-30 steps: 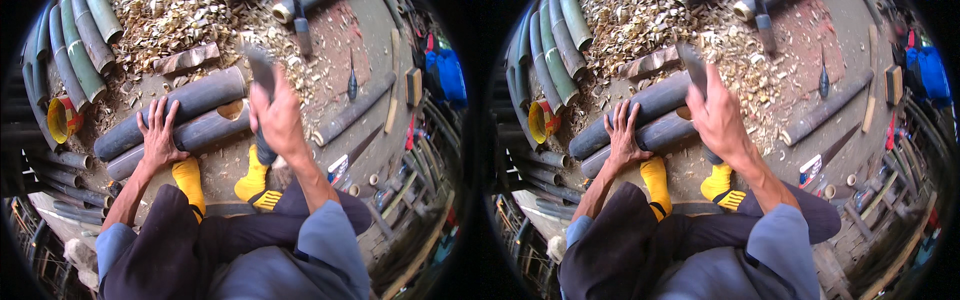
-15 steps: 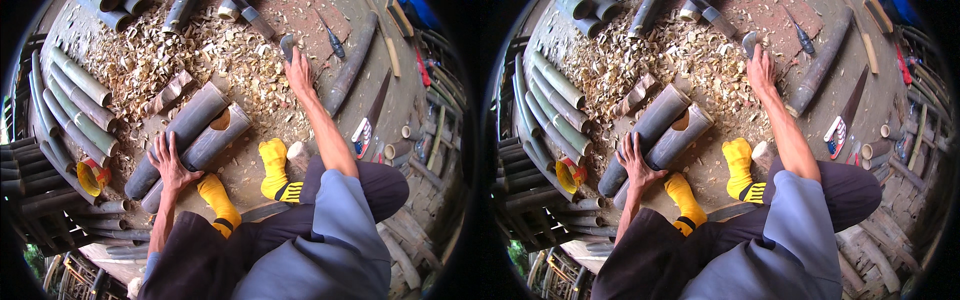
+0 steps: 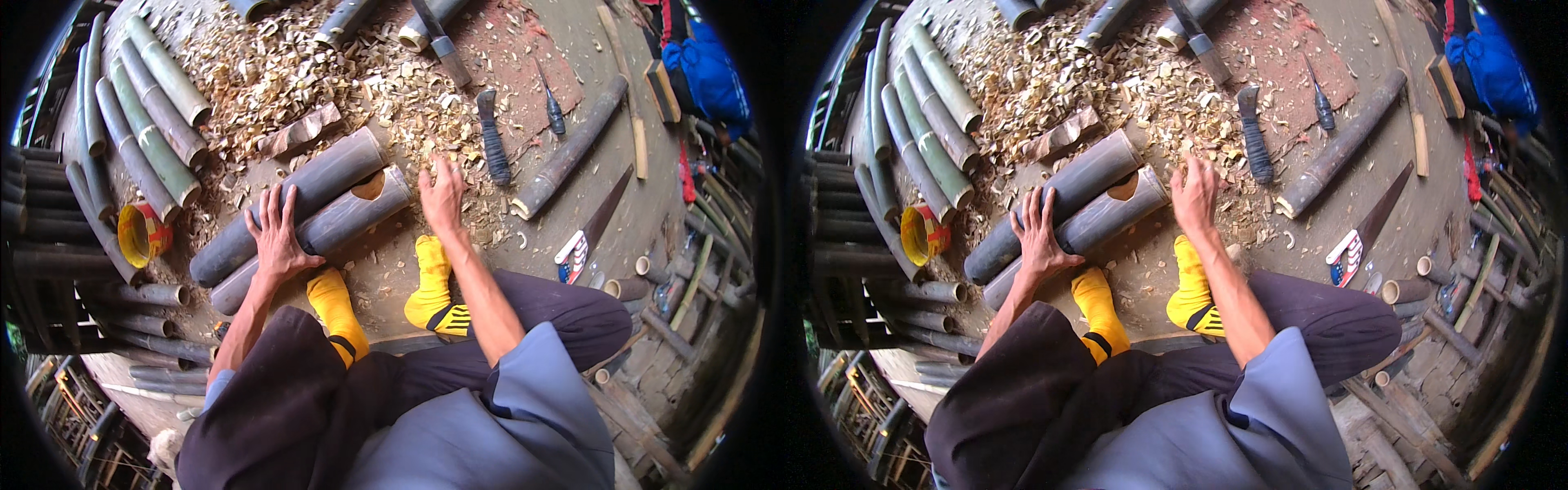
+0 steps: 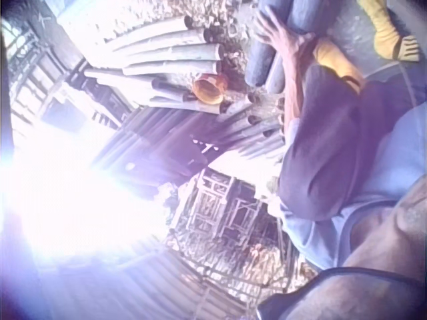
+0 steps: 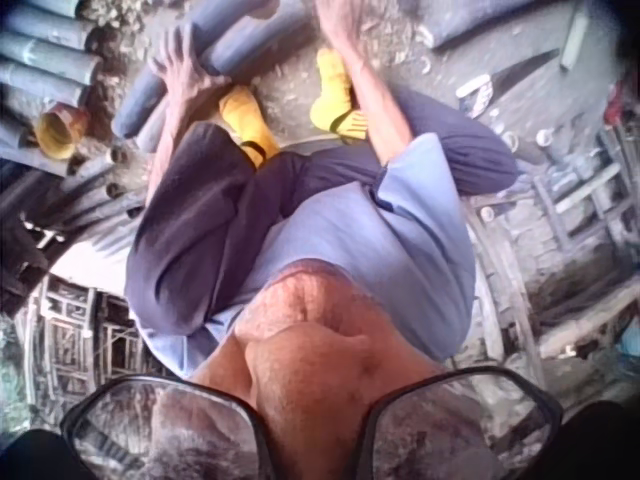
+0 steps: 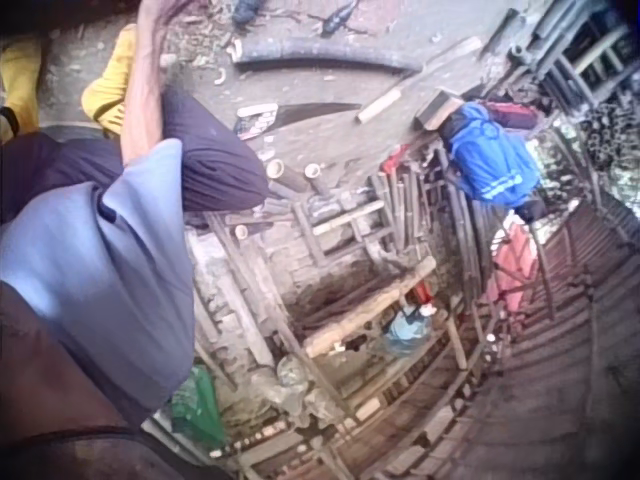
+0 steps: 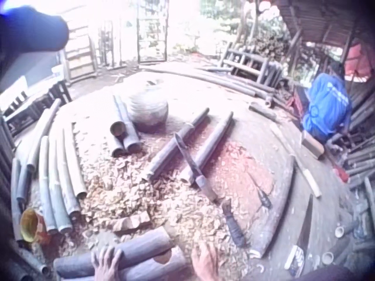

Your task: The person uses a wooden block and a knife-like tool to hollow out and shape a bamboo pipe, turning the pipe over and using the block to hammer the tool through the wood. They then use a smaller tool to refine the hole in the bamboo.

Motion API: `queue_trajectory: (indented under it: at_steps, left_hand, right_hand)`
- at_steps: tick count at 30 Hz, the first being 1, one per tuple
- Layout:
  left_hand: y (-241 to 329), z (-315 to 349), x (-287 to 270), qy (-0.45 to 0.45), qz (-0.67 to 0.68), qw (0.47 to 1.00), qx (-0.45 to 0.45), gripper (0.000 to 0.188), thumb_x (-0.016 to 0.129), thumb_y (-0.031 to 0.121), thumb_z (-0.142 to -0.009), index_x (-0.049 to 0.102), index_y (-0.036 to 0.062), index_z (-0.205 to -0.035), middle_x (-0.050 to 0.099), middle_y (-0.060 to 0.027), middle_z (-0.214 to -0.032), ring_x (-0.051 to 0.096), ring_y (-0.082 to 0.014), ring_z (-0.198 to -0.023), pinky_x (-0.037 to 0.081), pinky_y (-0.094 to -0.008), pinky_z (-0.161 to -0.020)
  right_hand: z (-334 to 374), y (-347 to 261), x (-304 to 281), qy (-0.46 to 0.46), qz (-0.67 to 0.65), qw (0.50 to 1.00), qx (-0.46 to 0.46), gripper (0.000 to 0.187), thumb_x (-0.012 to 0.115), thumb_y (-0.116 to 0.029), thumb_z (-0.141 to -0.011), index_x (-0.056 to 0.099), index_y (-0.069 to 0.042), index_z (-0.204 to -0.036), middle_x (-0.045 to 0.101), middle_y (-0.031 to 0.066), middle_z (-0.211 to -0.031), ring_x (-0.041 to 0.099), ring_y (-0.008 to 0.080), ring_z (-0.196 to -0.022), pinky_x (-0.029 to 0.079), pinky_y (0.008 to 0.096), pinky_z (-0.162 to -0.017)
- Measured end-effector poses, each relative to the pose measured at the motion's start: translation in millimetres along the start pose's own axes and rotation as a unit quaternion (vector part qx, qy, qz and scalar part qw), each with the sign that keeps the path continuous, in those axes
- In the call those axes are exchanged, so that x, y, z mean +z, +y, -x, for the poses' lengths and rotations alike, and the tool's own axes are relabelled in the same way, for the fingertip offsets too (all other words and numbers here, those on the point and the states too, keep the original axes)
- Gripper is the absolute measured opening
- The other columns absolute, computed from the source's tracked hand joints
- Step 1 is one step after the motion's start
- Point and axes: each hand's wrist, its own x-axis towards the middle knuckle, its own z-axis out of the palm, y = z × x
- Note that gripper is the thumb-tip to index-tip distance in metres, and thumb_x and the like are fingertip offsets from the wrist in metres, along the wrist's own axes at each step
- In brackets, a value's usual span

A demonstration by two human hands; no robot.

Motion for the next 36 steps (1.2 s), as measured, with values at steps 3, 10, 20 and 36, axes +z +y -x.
queue_trajectory:
  at_steps: [3, 10, 20, 36]
  left_hand:
    - [6, -1, -7, -0.012, -0.004, 1.0, 0.004, 0.132, 0.087, 0.039, -0.032, 0.021, 0.0168, -0.144, 0.02, -0.0128, -0.147, 0.012, -0.0323, -0.139, 0.004, -0.0583, -0.108]
    - [21, 68, 26, 0.118, 0.085, 0.989, -0.003, 0.096, 0.081, 0.016, -0.054, 0.032, 0.0179, -0.138, 0.035, -0.0106, -0.136, 0.028, -0.0297, -0.131, 0.016, -0.0488, -0.11]
    - [-25, 74, 34, 0.005, 0.131, 0.991, 0.015, 0.066, 0.076, 0.008, -0.055, 0.052, 0.0112, -0.116, 0.06, -0.0087, -0.088, 0.055, -0.0274, -0.092, 0.03, -0.0393, -0.1]
    - [37, 30, -59, 0.148, 0.499, 0.853, -0.028, 0.046, 0.08, 0.017, -0.058, 0.06, 0.0051, -0.098, 0.06, -0.0044, -0.077, 0.055, -0.0119, -0.069, 0.046, -0.0286, -0.063]
  right_hand:
    - [37, -5, 2, -0.007, -0.053, 0.998, -0.037, 0.031, 0.052, -0.011, -0.087, 0.053, 0.001, -0.115, 0.052, 0.0194, -0.099, 0.051, 0.0333, -0.093, 0.042, 0.0411, -0.084]
    - [85, -4, -8, -0.103, -0.079, 0.985, 0.116, 0.036, 0.058, -0.013, -0.085, 0.052, 0.0, -0.118, 0.053, 0.0183, -0.097, 0.059, 0.0274, -0.083, 0.048, 0.0379, -0.072]
    - [111, -7, 21, -0.155, -0.095, 0.972, 0.147, 0.054, 0.065, -0.014, -0.08, 0.043, 0.002, -0.127, 0.061, 0.0089, -0.083, 0.061, 0.0166, -0.067, 0.049, 0.0302, -0.059]
    - [169, -83, 39, -0.502, -0.35, 0.783, 0.112, 0.072, 0.069, -0.011, -0.077, 0.028, -0.006, -0.137, 0.056, 0.0132, -0.118, 0.06, 0.022, -0.099, 0.049, 0.0341, -0.085]
